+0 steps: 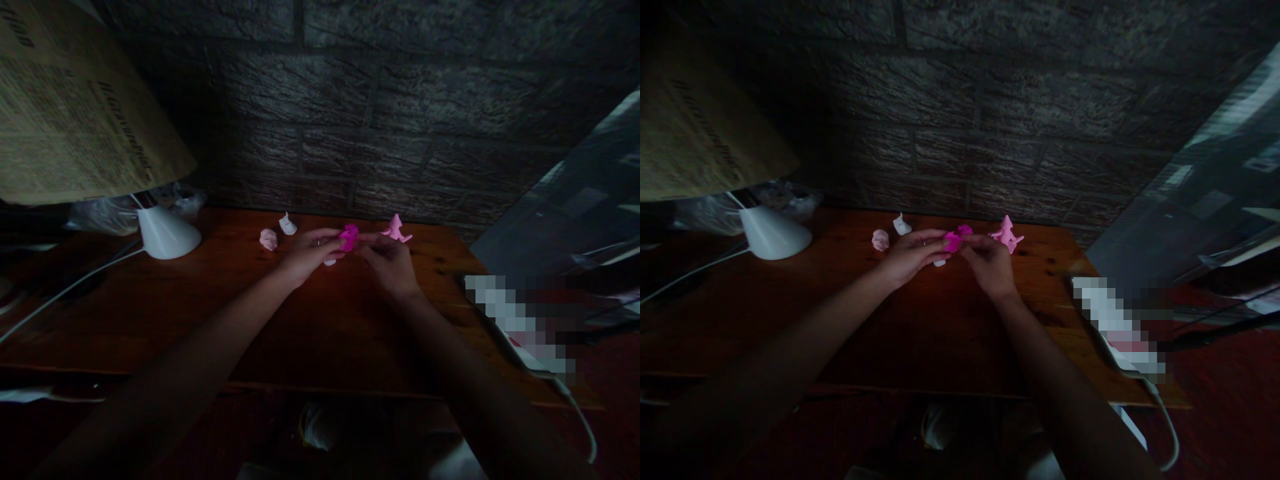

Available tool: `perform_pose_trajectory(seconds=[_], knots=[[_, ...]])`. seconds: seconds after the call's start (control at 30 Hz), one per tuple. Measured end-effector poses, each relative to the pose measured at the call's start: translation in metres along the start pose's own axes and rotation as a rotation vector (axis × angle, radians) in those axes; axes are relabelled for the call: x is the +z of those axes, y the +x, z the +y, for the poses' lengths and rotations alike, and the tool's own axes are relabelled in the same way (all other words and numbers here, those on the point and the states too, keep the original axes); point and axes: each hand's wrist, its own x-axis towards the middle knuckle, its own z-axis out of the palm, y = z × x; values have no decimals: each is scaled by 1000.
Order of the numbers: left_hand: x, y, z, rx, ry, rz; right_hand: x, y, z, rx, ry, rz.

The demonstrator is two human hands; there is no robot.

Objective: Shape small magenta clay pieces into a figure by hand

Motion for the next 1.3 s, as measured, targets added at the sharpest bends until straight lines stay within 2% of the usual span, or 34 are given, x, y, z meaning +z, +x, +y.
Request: perform_pose_trajectory(seconds=[0.17, 0.37, 0.53, 0.77, 0.97, 1.17, 1.3], knots=[[0, -1, -2, -7, 7, -24, 0, 1, 5, -24, -31, 14], [2, -2, -5, -1, 69, -84, 2, 1, 8, 2, 35, -15], [2, -3, -1, -14, 89, -70, 1, 2, 4, 94, 109, -89], [2, -3, -3, -2, 91, -111, 0, 1, 3, 257, 188, -118], [2, -5, 0, 58, 123, -154, 0, 0, 0, 213, 237, -182], [4, -7, -5, 56, 48, -179, -1, 3, 3, 169, 233, -166], [5, -2, -13, 15, -107, -157, -4, 6, 5, 221, 278, -155]])
